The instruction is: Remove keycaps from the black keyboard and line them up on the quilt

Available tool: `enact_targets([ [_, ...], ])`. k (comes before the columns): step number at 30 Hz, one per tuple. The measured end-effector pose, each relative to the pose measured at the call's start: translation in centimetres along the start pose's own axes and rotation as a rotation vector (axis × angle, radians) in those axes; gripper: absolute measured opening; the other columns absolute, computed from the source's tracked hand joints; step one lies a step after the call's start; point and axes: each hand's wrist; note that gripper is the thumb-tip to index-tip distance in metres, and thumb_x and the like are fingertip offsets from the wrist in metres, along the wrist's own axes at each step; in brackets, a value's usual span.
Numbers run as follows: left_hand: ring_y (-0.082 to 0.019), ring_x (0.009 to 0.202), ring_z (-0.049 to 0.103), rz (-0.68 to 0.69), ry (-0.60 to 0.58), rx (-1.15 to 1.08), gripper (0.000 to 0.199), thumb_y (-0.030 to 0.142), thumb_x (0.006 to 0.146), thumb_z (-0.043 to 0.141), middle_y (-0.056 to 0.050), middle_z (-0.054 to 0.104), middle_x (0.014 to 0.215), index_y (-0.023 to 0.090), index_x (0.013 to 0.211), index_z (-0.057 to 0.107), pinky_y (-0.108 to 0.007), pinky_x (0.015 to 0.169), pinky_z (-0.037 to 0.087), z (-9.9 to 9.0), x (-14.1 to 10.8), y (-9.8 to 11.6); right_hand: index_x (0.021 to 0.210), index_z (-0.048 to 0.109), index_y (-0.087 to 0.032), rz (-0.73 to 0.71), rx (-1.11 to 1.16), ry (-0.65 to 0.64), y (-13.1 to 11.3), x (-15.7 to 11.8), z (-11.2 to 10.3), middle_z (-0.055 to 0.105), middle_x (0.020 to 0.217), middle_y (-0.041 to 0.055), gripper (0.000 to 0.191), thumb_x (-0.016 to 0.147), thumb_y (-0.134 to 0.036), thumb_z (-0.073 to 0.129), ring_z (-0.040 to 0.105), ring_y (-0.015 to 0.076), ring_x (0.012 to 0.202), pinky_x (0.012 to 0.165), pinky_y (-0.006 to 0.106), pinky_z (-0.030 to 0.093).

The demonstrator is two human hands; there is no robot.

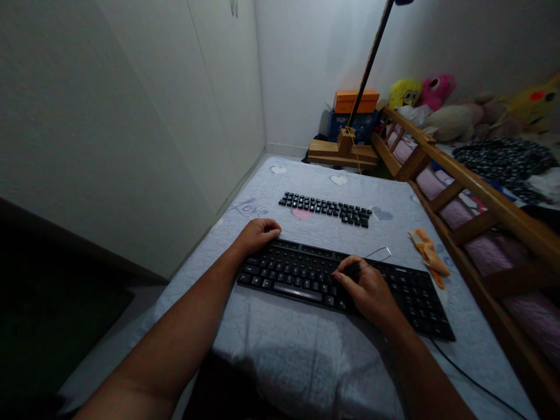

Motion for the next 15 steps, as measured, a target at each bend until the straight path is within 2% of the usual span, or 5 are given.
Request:
enact_targets([
  [6,-0.018,0.075,0.061,0.012,-0.004,0.004,0.031,0.04,0.078,0.055,-0.003,0.07,0.078,0.015,0.086,0.07,-0.027,0.069,0.047,-0.03,0.07,-0.14,0.087,0.059,-0.019,0.066,0.14,0.01,0.89,0.03,-0.15,0.062,0.072,0.0005,0.017,0.082,-0.035,0.06,0.058,0.0163,0.065,0.059,0.027,0.043],
  [15,-0.018,0.074,0.061,0.016,-0.011,0.035,0.031,0.041,0.079,0.054,-0.003,0.069,0.078,0.015,0.087,0.07,-0.029,0.07,0.047,-0.19,-0.08,0.39,0.087,0.058,-0.021,0.04,0.21,0.078,0.46,-0.31,0.02,0.069,0.085,0.0039,0.016,0.084,-0.036,0.059,0.064,0.0199,0.079,0.075,0.031,0.047],
])
Point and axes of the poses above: each hand's wrist, its own x-axis towards the middle knuckle, its own z-axis out of the palm, y = z × x
